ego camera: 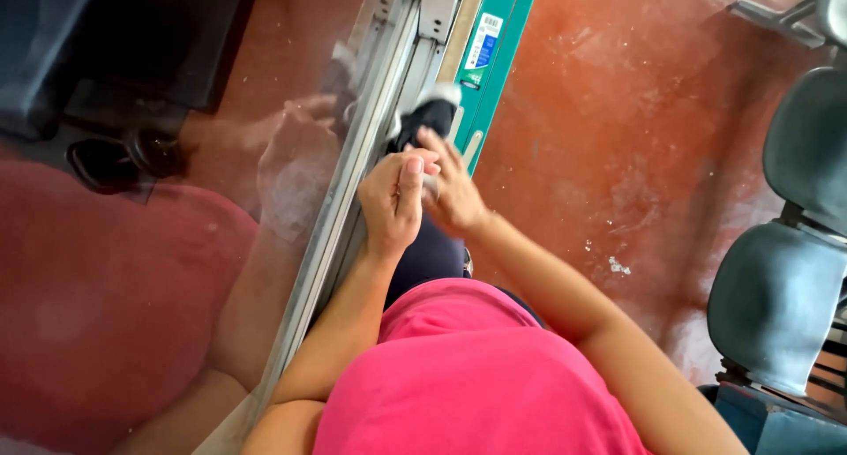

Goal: Cleaning the frame and track of a sliding glass door with a cloth.

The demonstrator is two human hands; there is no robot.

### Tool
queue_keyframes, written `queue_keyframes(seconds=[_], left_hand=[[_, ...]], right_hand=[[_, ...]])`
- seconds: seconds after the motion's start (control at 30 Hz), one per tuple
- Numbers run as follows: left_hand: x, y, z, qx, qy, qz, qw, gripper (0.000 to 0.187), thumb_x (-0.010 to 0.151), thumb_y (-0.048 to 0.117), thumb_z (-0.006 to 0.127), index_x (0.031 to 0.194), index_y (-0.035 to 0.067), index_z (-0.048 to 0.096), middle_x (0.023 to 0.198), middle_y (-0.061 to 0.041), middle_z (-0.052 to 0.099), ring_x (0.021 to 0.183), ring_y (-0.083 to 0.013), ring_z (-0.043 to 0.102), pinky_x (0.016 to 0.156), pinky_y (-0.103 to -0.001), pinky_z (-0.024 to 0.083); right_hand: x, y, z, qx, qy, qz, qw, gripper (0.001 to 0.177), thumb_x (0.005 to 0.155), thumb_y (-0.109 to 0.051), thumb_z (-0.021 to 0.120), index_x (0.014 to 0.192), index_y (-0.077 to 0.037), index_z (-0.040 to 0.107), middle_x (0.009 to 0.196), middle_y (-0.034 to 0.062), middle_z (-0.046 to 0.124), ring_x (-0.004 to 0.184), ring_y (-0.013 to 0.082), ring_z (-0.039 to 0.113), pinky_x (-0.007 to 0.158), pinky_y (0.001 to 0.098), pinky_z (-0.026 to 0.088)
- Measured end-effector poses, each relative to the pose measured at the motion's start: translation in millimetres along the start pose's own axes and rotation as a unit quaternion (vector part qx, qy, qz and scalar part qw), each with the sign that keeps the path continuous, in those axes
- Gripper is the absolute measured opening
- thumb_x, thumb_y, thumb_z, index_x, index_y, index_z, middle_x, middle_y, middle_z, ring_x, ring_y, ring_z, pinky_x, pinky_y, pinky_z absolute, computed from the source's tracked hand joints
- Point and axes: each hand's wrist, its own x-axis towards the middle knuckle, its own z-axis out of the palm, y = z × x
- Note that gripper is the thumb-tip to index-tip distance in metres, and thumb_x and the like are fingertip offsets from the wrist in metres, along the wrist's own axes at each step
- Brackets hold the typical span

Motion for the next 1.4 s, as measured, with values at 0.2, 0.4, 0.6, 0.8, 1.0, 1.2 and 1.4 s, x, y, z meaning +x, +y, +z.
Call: queue_keyframes(seconds=[0.2, 0.4, 0.6, 0.8, 1.0, 1.2, 1.4], left_hand=[[2, 5, 0, -0.011, -0.009, -0.004, 1.0, 0.037, 0.111, 0.021, 0.045, 0.096, 0.011, 0.076, 0.077, 0.001, 0.073, 0.075, -0.0211, 0.072, 0.077, -0.031, 0.058], [-2, -3, -2, -0.006, -0.015, -0.001, 1.0, 0.036, 0.11, 0.024, 0.046, 0.094, 0.012, 0.076, 0.077, 0.003, 0.074, 0.075, -0.022, 0.071, 0.077, -0.032, 0.057], [-4, -2, -7, -0.002, -0.063, 0.002, 0.998, 0.04, 0.112, 0.023, 0.043, 0.092, 0.011, 0.075, 0.082, -0.004, 0.075, 0.081, -0.0294, 0.072, 0.079, -0.037, 0.054], [-3, -1, -10, 0.007, -0.095, 0.014, 0.995, 0.039, 0.113, 0.022, 0.044, 0.096, 0.008, 0.076, 0.08, -0.008, 0.073, 0.08, -0.0303, 0.072, 0.078, -0.038, 0.054], [-5, -4, -10, 0.038, -0.106, 0.014, 0.994, 0.033, 0.111, 0.02, 0.049, 0.094, 0.013, 0.077, 0.082, 0.001, 0.074, 0.081, -0.024, 0.072, 0.081, -0.033, 0.055], [-3, -1, -5, 0.033, -0.082, 0.03, 0.996, 0.022, 0.107, 0.016, 0.057, 0.1, 0.008, 0.076, 0.094, -0.006, 0.076, 0.091, -0.0279, 0.072, 0.088, -0.036, 0.055], [-11, -3, -1, -0.021, -0.221, 0.034, 0.974, 0.083, 0.089, 0.048, 0.075, 0.148, -0.004, 0.048, 0.132, -0.02, 0.064, 0.123, -0.034, 0.062, 0.108, -0.041, 0.047]], right_hand=[[38, 45, -19, -0.078, -0.062, 0.168, 0.981, 0.057, 0.114, -0.037, 0.037, 0.167, -0.021, 0.025, 0.173, 0.0063, 0.017, 0.159, 0.0268, 0.02, 0.124, 0.0549, 0.026], [13, 4, -3, -0.005, 0.013, 0.097, 0.995, 0.052, 0.113, -0.032, 0.039, 0.157, -0.006, 0.044, 0.164, 0.0252, 0.028, 0.152, 0.0452, 0.027, 0.121, 0.0562, 0.029], [17, 39, -29, -0.122, -0.089, 0.072, 0.986, 0.058, 0.108, -0.051, 0.033, 0.158, -0.024, 0.042, 0.166, 0.0167, 0.029, 0.152, 0.036, 0.035, 0.113, 0.0604, 0.04], [38, 31, -102, 0.193, 0.082, 0.454, 0.866, 0.045, 0.105, -0.056, 0.052, 0.123, -0.02, 0.072, 0.108, 0.0099, 0.073, 0.102, 0.022, 0.065, 0.091, 0.0481, 0.053], [34, -14, -140, 0.241, 0.069, 0.565, 0.786, 0.059, 0.1, -0.061, 0.055, 0.13, -0.013, 0.07, 0.126, 0.0233, 0.068, 0.125, 0.0326, 0.061, 0.106, 0.0543, 0.049], [51, -49, -159, 0.269, 0.035, 0.652, 0.708, 0.068, 0.091, -0.06, 0.07, 0.133, -0.007, 0.067, 0.132, 0.0239, 0.064, 0.123, 0.0301, 0.063, 0.1, 0.0469, 0.054], [72, -72, -176, 0.323, 0.012, 0.623, 0.712, 0.071, 0.09, -0.056, 0.07, 0.139, -0.006, 0.061, 0.136, 0.0202, 0.063, 0.122, 0.0297, 0.064, 0.091, 0.0443, 0.06]])
